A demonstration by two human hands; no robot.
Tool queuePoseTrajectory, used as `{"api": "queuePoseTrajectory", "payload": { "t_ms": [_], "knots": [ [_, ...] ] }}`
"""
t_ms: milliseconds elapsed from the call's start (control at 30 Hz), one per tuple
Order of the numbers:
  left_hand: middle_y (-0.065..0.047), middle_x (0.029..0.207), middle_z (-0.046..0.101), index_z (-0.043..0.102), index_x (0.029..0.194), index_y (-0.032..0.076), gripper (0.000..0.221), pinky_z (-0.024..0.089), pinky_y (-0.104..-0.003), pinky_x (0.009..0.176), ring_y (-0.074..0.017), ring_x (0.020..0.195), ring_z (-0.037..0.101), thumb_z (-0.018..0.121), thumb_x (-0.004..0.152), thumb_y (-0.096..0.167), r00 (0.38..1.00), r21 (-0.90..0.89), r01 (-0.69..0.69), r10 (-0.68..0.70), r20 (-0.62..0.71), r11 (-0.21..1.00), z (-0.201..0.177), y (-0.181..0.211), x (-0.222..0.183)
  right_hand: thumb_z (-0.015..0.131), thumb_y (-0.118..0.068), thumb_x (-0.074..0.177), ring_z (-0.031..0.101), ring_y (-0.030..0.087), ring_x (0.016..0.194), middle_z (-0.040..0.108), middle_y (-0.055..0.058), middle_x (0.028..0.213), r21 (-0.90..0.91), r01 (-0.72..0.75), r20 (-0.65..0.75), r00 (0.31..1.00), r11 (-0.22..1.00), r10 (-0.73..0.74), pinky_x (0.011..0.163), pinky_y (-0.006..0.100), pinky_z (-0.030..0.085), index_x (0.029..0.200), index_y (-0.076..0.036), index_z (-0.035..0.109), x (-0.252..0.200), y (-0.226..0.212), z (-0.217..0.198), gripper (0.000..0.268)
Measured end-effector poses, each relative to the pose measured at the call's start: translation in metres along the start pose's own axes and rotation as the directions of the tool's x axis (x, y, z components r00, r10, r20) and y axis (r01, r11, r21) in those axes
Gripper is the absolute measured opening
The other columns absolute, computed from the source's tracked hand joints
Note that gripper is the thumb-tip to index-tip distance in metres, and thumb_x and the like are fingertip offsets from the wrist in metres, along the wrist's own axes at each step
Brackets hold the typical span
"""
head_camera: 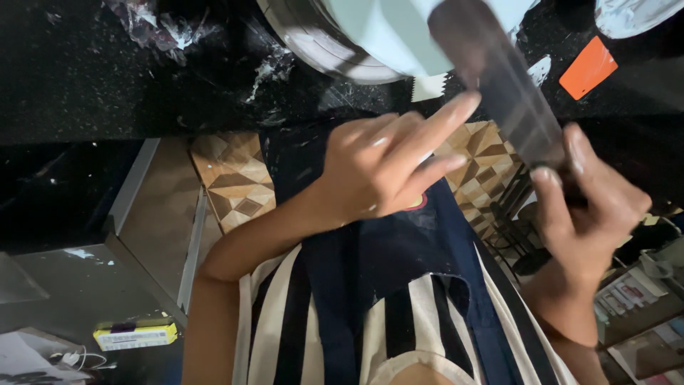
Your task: The recorder uses a palette knife to scrape icing from the sides of a cake and then cleans the knife with a plastic scraper.
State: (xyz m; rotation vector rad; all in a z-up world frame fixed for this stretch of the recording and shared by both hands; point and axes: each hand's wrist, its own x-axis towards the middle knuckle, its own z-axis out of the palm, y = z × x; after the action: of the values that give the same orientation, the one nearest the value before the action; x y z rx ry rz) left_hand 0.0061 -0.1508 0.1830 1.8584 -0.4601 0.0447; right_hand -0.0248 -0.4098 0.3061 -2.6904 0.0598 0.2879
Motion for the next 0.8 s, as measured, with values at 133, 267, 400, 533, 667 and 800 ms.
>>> {"api": "queuePoseTrajectory", "payload": {
  "t_ms": [133,267,400,533,667,800],
  "knots": [
    [-0.008,0.08,0.064,0.052,0.117,0.004,0.028,0.045,-0.023,0.05,-0.0078,0.058,0.056,0.071,0.098,0.013,0.939,-0.579,0.05,-0.236,-0.252,0.814,-0.007,-0.001,-0.001,0.08,0.009,0.096,0.074,0.022,0.09,0.073,0.021,0.106,0.217,0.109,0.039,0.992,0.97,-0.121,0.087,0.026,0.058,0.134,0.001,0.067,-0.033,0.03,-0.01,0.04],
    [-0.011,0.094,0.067,0.057,0.115,0.002,0.011,0.051,-0.025,0.062,-0.013,0.069,0.064,0.065,0.107,0.004,0.938,-0.45,0.187,-0.295,-0.183,0.873,-0.02,0.0,-0.005,0.08,0.008,0.094,0.072,0.017,0.077,0.073,0.017,0.095,0.184,0.025,0.138,0.989,0.983,-0.051,0.076,0.023,0.055,0.131,0.001,0.07,-0.05,0.04,-0.003,0.04],
    [-0.009,0.085,0.064,0.062,0.107,0.002,0.002,0.049,-0.027,0.059,-0.0152,0.06,0.061,0.064,0.107,0.003,0.904,-0.501,0.339,-0.424,-0.062,0.796,-0.008,0.003,-0.011,0.079,0.008,0.097,0.075,0.02,0.091,0.075,0.019,0.106,0.236,0.052,0.11,0.991,0.97,-0.08,0.087,0.025,0.057,0.13,0.003,0.069,-0.054,0.046,0.004,0.035],
    [-0.009,0.092,0.068,0.063,0.105,0.002,0.006,0.054,-0.028,0.064,-0.0184,0.07,0.069,0.064,0.108,0.008,0.934,-0.448,0.304,-0.355,-0.032,0.841,0.0,0.003,-0.004,0.079,0.008,0.099,0.075,0.032,0.104,0.072,0.028,0.121,0.202,0.073,0.051,0.995,0.977,-0.085,0.096,0.035,0.059,0.133,0.004,0.066,-0.055,0.058,0.011,0.037],
    [-0.009,0.084,0.068,0.066,0.093,0.004,0.017,0.054,-0.03,0.062,-0.0198,0.067,0.07,0.067,0.105,0.016,0.946,-0.432,0.322,-0.271,0.177,0.842,0.005,-0.005,-0.011,0.068,0.004,0.104,0.06,0.016,0.068,0.069,0.012,0.097,0.522,-0.323,-0.015,0.922,0.789,0.387,0.063,0.025,0.048,0.143,0.005,0.059,-0.042,0.039,0.017,0.041],
    [-0.01,0.076,0.071,0.071,0.085,0.005,0.023,0.054,-0.036,0.06,-0.0257,0.067,0.07,0.078,0.094,0.025,0.829,-0.049,0.544,-0.527,0.184,0.838,0.006,-0.041,-0.039,0.066,0.003,0.102,0.064,0.015,0.08,0.069,0.01,0.106,0.708,-0.147,-0.116,0.94,0.69,0.32,0.075,0.026,0.054,0.152,-0.001,0.043,-0.022,0.022,0.006,0.054]
  ]
}}
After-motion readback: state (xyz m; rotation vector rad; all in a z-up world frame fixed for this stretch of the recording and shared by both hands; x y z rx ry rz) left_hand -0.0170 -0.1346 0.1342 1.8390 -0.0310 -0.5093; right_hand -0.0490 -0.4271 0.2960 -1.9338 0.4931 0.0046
